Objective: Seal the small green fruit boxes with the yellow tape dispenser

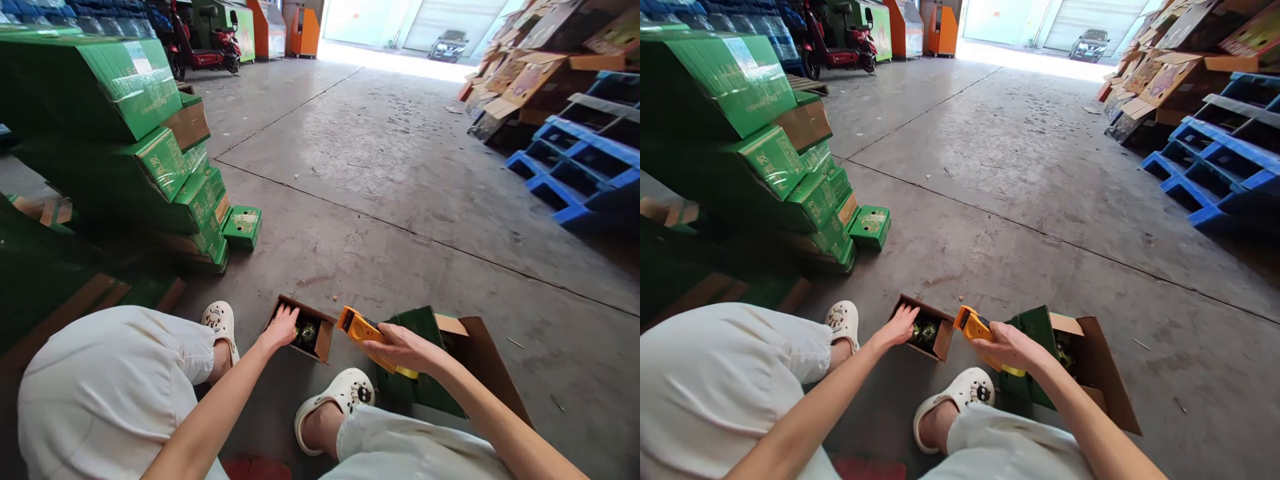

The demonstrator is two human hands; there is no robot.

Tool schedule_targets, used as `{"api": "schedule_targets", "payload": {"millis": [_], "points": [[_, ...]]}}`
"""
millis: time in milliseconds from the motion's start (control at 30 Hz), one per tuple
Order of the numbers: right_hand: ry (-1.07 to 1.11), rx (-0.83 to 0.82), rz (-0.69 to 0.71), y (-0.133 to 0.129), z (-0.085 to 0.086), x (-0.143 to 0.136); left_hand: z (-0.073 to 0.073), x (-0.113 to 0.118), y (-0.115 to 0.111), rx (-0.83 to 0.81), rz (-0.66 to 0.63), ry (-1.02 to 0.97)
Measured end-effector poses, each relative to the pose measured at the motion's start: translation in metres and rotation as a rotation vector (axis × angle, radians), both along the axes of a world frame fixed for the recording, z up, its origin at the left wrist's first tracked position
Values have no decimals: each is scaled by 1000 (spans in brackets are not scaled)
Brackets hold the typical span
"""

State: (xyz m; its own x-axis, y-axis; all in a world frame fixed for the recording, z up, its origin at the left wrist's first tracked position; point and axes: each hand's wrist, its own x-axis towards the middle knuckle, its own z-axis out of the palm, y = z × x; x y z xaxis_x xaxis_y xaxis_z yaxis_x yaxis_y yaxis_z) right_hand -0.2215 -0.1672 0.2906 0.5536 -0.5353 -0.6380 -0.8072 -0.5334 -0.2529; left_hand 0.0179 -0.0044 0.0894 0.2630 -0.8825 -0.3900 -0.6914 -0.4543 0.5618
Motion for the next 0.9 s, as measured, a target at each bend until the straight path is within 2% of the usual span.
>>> {"api": "schedule_targets", "payload": {"millis": [100,200,367,533,733,900], "points": [[-22,47,26,4,2,2,-6,-8,7,61,-27,-68],[-38,36,40,4,2,4,-6,-6,11,91,-45,-134],[-50,-18,80,5,1,9,0,-3,4,115,-82,-221],[-81,-49,62,7,2,5,4,-1,0,109,-135,-281],[-70,-25,39,8,2,-6,-3,-2,-1,129,-267,-295],[-21,-21,33,8,6,-7,-7,-8,-8,125,-324,-296]]}}
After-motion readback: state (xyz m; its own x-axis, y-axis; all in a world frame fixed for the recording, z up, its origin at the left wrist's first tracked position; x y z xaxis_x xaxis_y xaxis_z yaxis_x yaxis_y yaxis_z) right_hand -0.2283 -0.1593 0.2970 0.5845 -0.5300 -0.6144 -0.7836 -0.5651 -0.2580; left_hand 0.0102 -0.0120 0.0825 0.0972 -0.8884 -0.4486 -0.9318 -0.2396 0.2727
